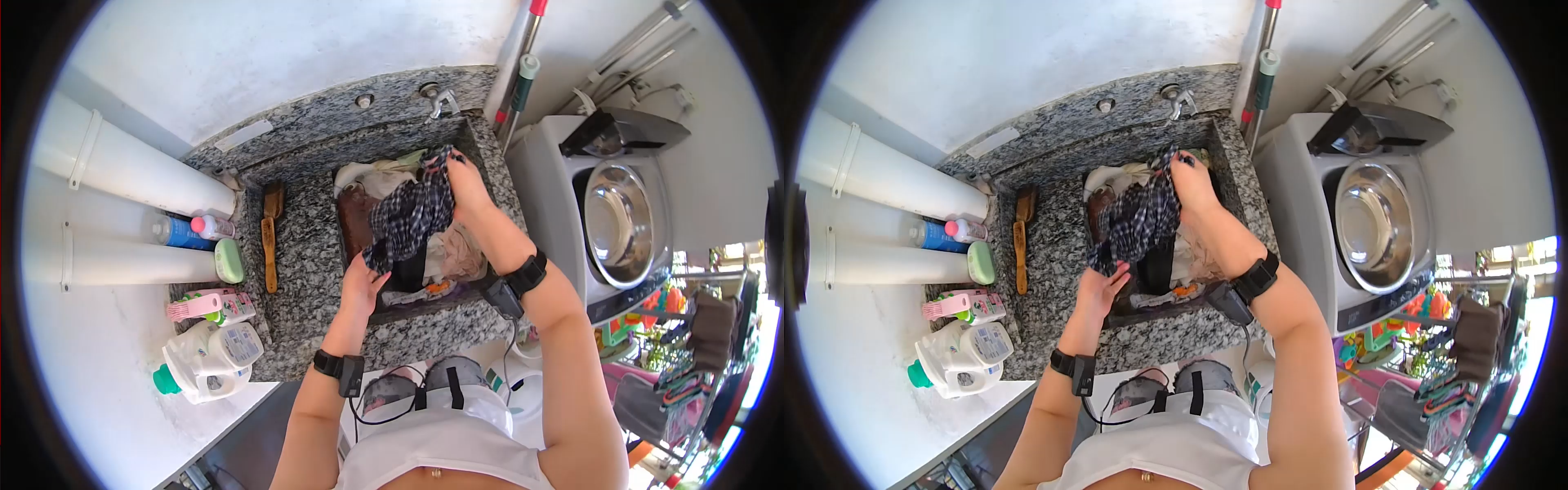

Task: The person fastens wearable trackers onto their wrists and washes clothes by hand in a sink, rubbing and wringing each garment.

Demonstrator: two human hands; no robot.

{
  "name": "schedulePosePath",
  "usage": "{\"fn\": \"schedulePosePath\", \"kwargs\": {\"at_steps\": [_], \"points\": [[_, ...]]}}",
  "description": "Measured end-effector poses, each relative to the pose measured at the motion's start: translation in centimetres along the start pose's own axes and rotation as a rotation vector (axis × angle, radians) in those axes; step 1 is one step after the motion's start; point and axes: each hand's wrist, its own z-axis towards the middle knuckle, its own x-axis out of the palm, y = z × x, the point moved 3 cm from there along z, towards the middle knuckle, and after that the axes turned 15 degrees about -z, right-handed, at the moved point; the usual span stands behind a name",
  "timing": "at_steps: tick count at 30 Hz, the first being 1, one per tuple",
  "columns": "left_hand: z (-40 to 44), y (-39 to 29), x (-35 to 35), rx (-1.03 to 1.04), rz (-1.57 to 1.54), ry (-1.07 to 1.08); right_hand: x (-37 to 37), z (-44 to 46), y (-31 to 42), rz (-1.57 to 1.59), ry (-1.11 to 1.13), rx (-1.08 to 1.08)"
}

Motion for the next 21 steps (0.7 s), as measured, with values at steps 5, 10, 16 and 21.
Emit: {"fn": "schedulePosePath", "kwargs": {"at_steps": [5, 10, 16, 21], "points": [[-0.4, 1.4, 1.5, -0.123, 0.117, 0.148, 1.5, -4.7, 3.3, 0.018, -0.101, -0.093], [-0.7, 2.1, 1.3, -0.246, 0.026, 0.312, 0.5, -8.0, 3.8, 0.163, -0.299, -0.218], [-3.4, 2.1, -4.3, -0.265, 0.059, 0.347, -10.7, -18.9, 3.1, 0.39, -0.467, -0.241], [-6.0, -0.5, -7.7, -0.199, 0.157, 0.323, -22.1, -38.7, 2.0, 0.217, -0.758, -0.459]]}}
